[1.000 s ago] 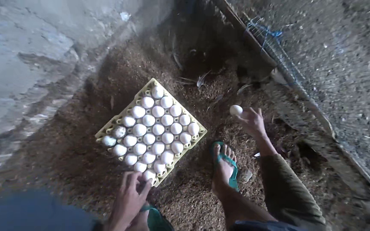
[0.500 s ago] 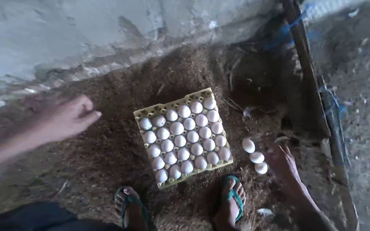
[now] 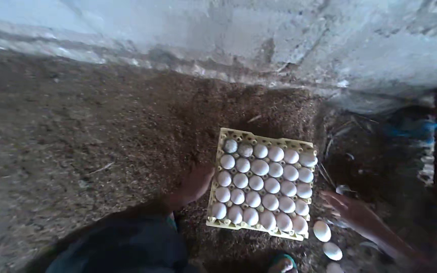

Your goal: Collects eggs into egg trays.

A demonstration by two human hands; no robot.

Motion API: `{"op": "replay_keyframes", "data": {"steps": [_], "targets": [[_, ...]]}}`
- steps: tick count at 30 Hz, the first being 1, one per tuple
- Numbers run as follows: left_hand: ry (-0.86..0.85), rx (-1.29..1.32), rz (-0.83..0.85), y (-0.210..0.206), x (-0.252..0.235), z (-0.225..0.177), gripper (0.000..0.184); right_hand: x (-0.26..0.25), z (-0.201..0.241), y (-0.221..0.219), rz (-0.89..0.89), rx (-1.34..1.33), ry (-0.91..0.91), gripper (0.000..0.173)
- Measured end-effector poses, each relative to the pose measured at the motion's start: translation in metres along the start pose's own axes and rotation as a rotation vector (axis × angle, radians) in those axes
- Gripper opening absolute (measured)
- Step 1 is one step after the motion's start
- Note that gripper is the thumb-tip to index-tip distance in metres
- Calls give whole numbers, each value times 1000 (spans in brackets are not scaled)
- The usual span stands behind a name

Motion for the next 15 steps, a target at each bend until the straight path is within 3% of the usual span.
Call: {"op": "replay_keyframes", "data": {"steps": [2, 4, 10, 15], "targets": [[12, 16, -22, 1, 1, -9, 49, -7, 12, -30, -79, -352, -144, 45], [28, -18, -46, 3, 2, -18, 46, -11, 15, -50, -182, -538, -248, 47], [12, -69, -2, 5, 7, -27, 50, 2, 23, -59, -350, -638, -393, 52], [89, 5, 12, 6, 10, -29, 50, 10, 33, -62, -397, -566, -428, 59]]}}
Point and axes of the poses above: each hand's wrist, its own x-axis away from the middle knuckle, its own y-axis out of the back of the hand, z = x × y, the point moved 6 cm from there along -x, towards the middle knuckle, and after that the axes turned 11 degrees about -z, right-handed, at the moved point
